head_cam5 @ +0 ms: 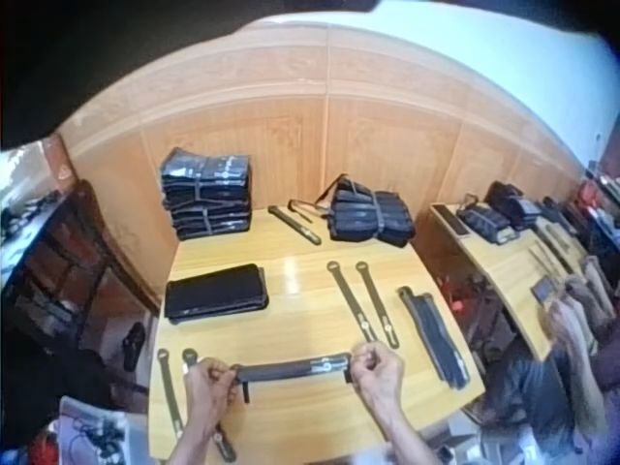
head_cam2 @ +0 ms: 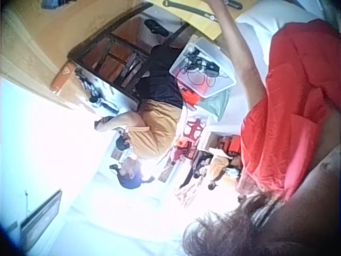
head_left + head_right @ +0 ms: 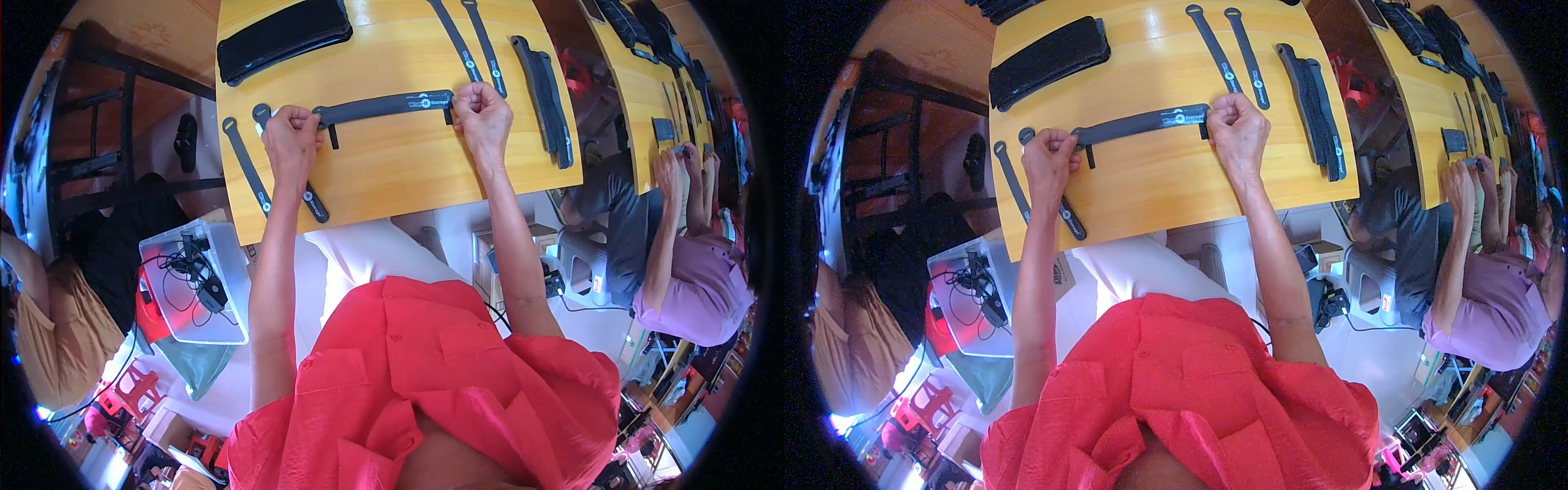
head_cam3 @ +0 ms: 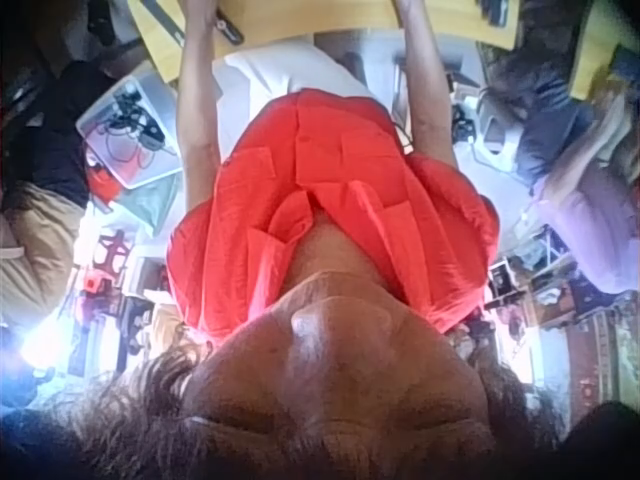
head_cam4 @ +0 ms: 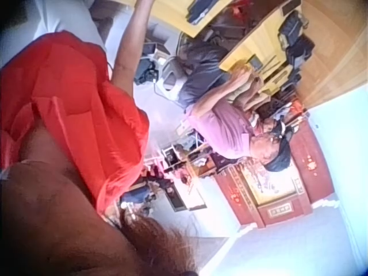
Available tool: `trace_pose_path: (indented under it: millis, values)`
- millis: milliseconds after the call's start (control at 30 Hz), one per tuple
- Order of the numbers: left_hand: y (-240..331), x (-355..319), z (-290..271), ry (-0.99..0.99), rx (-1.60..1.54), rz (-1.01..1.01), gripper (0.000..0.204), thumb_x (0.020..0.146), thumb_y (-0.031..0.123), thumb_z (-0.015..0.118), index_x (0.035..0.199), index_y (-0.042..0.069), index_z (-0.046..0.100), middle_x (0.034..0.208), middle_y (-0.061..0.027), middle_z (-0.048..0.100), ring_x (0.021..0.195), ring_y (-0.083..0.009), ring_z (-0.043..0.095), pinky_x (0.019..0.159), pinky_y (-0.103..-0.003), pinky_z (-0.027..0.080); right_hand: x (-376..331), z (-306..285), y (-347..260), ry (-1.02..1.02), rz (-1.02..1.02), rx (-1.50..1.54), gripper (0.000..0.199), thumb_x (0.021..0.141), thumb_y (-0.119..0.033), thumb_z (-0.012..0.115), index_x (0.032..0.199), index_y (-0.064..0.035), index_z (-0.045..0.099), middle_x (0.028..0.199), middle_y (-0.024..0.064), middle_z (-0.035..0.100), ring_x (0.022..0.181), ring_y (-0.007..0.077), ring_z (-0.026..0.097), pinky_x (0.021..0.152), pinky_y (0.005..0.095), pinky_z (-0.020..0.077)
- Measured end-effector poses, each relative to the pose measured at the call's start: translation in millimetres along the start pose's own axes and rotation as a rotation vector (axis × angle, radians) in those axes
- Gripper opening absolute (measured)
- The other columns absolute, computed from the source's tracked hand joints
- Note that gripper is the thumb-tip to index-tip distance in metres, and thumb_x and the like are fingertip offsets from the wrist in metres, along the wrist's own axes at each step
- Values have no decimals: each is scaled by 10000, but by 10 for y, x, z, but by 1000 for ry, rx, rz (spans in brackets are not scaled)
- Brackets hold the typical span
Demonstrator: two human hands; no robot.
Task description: Manually assembling and inspecting black straps in a workshop.
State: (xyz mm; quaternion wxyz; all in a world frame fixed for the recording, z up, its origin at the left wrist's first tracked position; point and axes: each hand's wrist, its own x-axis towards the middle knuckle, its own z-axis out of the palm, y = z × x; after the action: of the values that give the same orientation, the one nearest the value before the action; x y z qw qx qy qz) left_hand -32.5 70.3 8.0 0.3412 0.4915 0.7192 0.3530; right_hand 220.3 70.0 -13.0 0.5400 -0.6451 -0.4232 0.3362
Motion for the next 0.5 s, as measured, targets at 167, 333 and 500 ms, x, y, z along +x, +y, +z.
trace_pose_path:
  millis: [167,333,500]
  values:
    - [-27,23,2,0,19,-3,111,787,72,633,796,-34,602,627,-89,619,502,-131,603,477,-250,484,0,7,-4,-6,-9,-35,31,729,17,618,750,8,599,582,20,566,471,66,518,412,213,443]
    - [-17,23,7,1,34,-9,110,787,76,631,790,-30,602,626,-91,619,497,-135,602,477,-259,481,-7,7,-23,0,-28,-55,28,727,17,621,741,7,599,573,24,570,467,66,521,419,215,438]
    - [-25,22,18,17,27,4,113,794,82,623,795,-28,602,626,-94,620,497,-146,601,480,-267,481,-9,-1,-26,0,-37,-92,24,730,6,624,742,5,604,576,34,580,475,75,534,429,221,446]
